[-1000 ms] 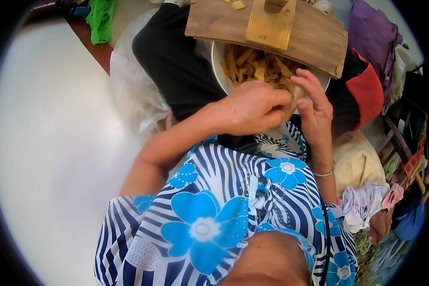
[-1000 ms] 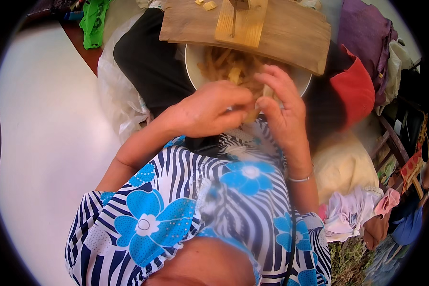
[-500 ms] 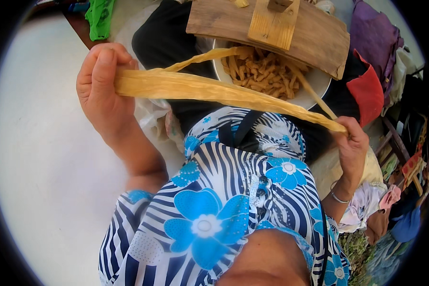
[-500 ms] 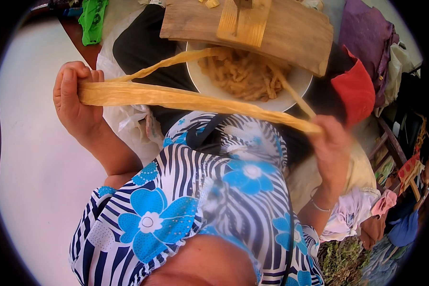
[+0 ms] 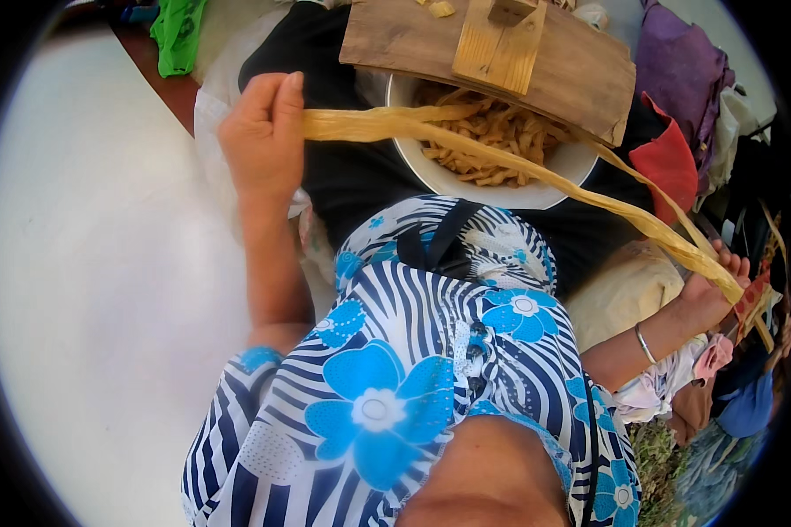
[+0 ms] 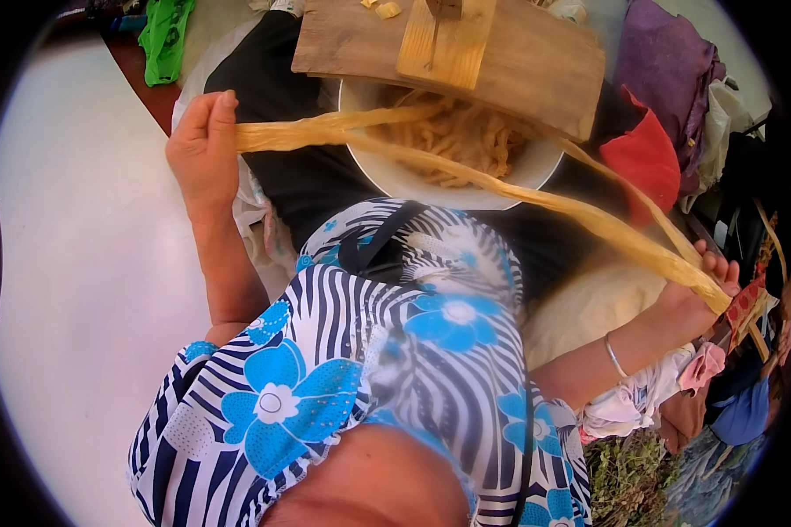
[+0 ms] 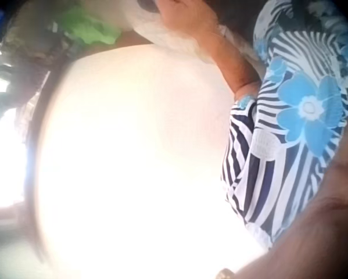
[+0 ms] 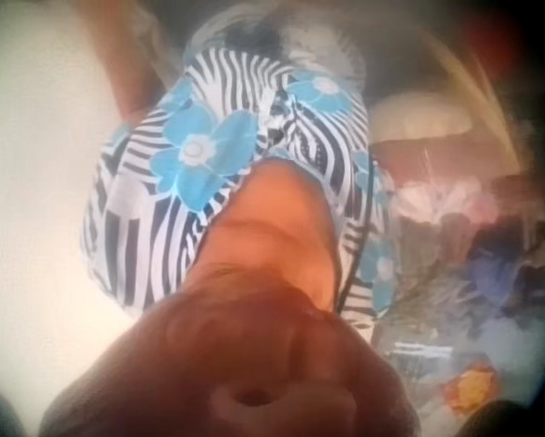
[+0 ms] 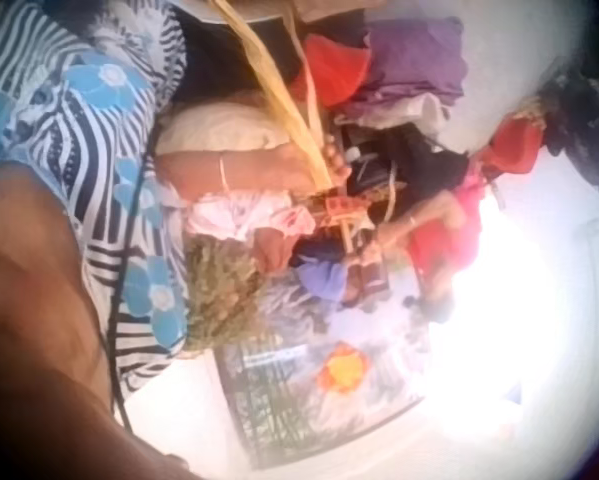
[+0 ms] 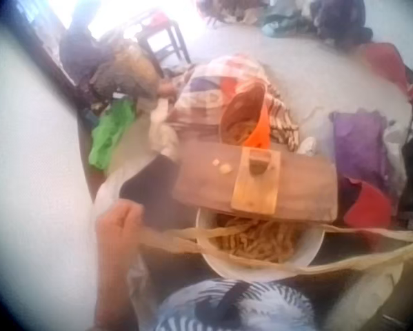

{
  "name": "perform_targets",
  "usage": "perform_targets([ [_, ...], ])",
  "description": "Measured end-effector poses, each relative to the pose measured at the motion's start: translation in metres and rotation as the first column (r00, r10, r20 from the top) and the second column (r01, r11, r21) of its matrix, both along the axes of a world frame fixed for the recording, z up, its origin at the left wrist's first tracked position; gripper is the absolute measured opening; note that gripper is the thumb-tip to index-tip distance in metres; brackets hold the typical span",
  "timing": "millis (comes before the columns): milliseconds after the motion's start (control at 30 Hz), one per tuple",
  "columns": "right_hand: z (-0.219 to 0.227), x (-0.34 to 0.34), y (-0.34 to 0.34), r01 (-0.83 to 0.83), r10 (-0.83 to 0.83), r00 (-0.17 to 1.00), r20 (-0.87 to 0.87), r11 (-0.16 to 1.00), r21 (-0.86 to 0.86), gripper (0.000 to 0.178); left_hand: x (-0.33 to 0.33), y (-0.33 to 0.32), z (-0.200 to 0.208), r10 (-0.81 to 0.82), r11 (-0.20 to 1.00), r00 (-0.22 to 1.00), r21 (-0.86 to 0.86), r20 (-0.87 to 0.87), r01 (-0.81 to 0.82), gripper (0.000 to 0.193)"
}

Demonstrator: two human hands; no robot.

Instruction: The person is folding and knotting strips of plant fiber by hand, occasionally pulling them through a wooden jig while sitting on the floor.

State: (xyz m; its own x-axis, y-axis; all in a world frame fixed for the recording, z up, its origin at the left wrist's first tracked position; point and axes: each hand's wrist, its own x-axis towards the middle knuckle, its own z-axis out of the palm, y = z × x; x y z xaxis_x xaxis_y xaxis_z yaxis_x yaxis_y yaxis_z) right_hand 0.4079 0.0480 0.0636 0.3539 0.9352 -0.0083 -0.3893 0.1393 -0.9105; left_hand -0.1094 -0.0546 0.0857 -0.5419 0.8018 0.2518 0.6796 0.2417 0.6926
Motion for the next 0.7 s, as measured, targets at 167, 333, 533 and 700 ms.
perform_targets([
  [167, 0.007, -0.149, -0.048, -0.514, 0.722, 0.379, 0.578, 0.684, -0.518, 0.04, 0.043, 0.005, -0.014, -0.433, 0.853, 0.894, -0.27, 0.114, 0.448, 0.011],
  [333, -0.007, -0.21, -0.05, -0.802, 0.854, 0.411, 0.32, 0.505, -0.318, 0.054, 0.084, 0.01, 0.016, -0.781, 0.576, 0.516, 0.087, 0.351, 0.813, 0.014],
  [533, -0.028, -0.278, -0.037, -0.933, 0.652, 0.24, 0.719, 0.36, -0.014, 0.033, 0.098, 0.013, 0.06, -0.885, 0.268, -0.039, 0.577, 0.464, 0.772, 0.026],
  [700, -0.014, -0.229, -0.026, -0.676, 0.487, 0.273, 0.829, 0.711, -0.195, 0.019, 0.05, -0.01, 0.069, -0.614, 0.739, 0.582, 0.127, 0.533, 0.662, 0.024],
])
